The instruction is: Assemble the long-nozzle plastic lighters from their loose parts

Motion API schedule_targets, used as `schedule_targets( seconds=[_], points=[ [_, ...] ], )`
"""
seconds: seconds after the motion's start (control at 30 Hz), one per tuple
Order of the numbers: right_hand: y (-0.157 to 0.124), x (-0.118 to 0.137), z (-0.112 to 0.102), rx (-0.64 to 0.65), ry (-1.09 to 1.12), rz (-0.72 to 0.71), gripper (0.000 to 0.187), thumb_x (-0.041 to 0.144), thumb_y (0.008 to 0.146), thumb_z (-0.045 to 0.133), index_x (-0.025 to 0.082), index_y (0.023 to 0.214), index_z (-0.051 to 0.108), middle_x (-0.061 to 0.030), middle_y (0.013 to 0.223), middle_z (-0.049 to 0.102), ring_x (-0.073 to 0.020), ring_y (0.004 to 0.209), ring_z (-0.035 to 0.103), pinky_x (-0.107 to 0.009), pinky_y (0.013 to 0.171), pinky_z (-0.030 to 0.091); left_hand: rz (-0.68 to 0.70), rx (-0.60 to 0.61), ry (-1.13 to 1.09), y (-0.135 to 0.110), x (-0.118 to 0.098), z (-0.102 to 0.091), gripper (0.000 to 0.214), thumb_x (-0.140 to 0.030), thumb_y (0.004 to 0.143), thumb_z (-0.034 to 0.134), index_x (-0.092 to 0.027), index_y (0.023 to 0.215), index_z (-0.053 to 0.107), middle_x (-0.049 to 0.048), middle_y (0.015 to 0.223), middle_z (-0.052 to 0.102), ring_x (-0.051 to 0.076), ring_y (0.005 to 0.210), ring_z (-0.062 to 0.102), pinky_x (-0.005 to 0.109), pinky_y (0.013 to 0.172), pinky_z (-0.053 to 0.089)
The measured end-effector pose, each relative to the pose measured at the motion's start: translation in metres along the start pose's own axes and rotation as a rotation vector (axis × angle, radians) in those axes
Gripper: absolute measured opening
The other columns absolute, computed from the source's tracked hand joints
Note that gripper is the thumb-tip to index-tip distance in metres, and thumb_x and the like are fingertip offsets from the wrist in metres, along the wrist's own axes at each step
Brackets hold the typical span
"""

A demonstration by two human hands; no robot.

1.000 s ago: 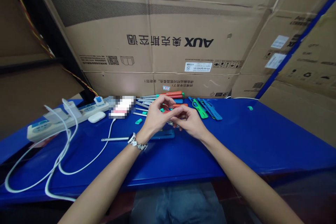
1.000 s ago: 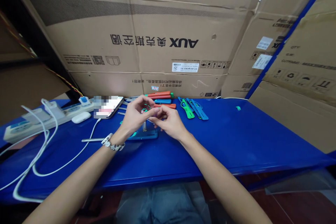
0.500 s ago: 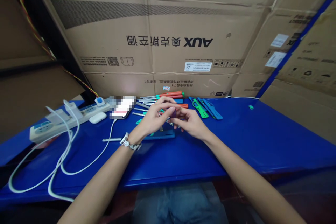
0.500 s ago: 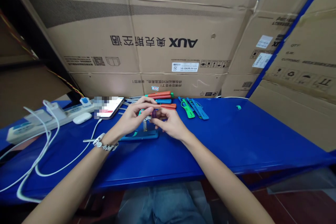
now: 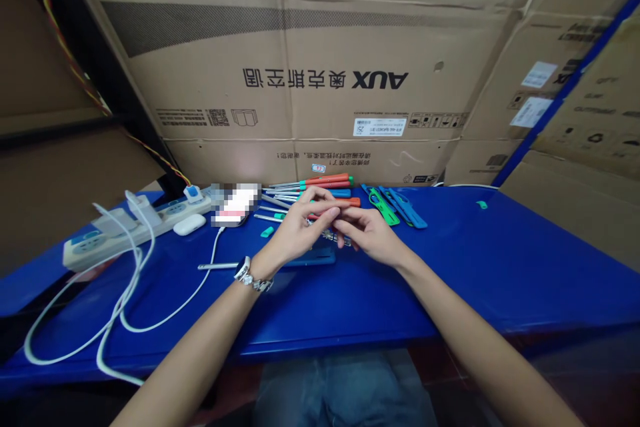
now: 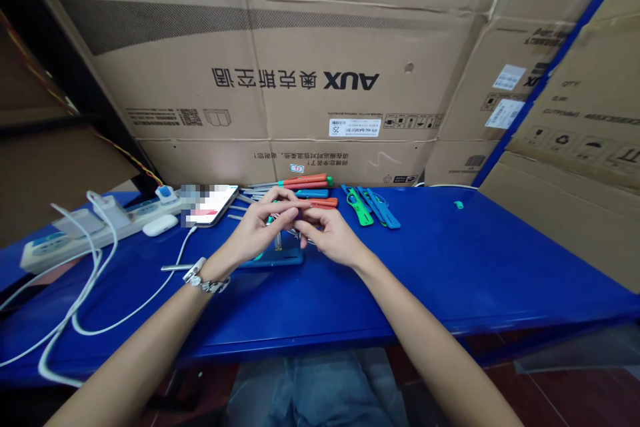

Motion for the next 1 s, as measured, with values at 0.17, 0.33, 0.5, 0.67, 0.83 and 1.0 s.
schedule_targets(
  seconds=[0.17,0.33,0.5,0.67,0.83,1.0],
  points=[
    [0.004,-0.002,-0.004,-0.09,0.045,0.004,0.031,0.047,0.079,0.072,0.016,0.086,0.068,-0.002,0.069,0.068,-0.0117,0.055,0.058,-0.023,0.047,0.042,-0.124,-0.025,0.071,-0.018,0.015,-0.01,0.027,-0.04,0.095,0.053,-0.019,0.1,0.07,0.0065,0.093,0.066,0.02,0.088,0.061,0.033,0.078,0.05],
    [0.01,-0.007,0.001,-0.124,0.053,-0.006,0.034,0.043,0.075,0.076,0.019,0.07,0.053,0.004,0.057,0.059,-0.0095,0.047,0.051,-0.023,0.046,0.04,-0.135,0.344,0.4,-0.046,0.029,-0.003,0.027,-0.043,0.082,0.07,-0.02,0.095,0.07,0.0072,0.101,0.068,0.025,0.094,0.062,0.039,0.087,0.05],
    [0.012,-0.013,0.01,-0.24,0.074,-0.056,0.044,0.044,0.072,0.079,0.022,0.069,0.04,0.0068,0.058,0.052,-0.0087,0.048,0.047,-0.022,0.044,0.038,-0.156,0.425,0.428,-0.051,0.034,0.002,0.024,-0.04,0.086,0.068,-0.021,0.099,0.071,0.0072,0.109,0.066,0.025,0.099,0.065,0.037,0.09,0.052],
    [0.009,-0.013,0.016,-0.254,0.019,-0.06,0.032,0.044,0.078,0.074,0.022,0.09,0.054,0.0041,0.071,0.058,-0.0095,0.05,0.052,-0.023,0.046,0.043,-0.194,0.405,0.373,-0.052,0.038,0.003,0.025,-0.039,0.086,0.068,-0.02,0.103,0.07,0.0072,0.112,0.065,0.023,0.094,0.066,0.035,0.088,0.053],
    [-0.001,-0.005,0.015,-0.139,-0.086,-0.135,0.044,0.039,0.094,0.054,0.031,0.137,0.047,-0.002,0.103,0.065,-0.0081,0.053,0.054,-0.026,0.053,0.051,-0.199,0.402,0.382,-0.052,0.039,0.003,0.027,-0.038,0.086,0.069,-0.019,0.105,0.07,0.0081,0.111,0.064,0.024,0.097,0.065,0.037,0.09,0.053],
    [-0.002,-0.001,0.009,-0.067,-0.077,-0.163,0.039,0.041,0.101,0.04,0.026,0.133,0.054,-0.0034,0.105,0.067,-0.0062,0.053,0.054,-0.025,0.056,0.051,-0.194,0.392,0.373,-0.051,0.037,0.004,0.024,-0.037,0.085,0.07,-0.019,0.102,0.071,0.008,0.11,0.065,0.025,0.1,0.065,0.038,0.091,0.052]
  ],
)
Point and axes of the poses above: each hand's wrist, its own y-axis towards the middle knuckle, its own z-axis out of the palm, x = y × z, the point moved 3 cm from there along y, towards the middle knuckle
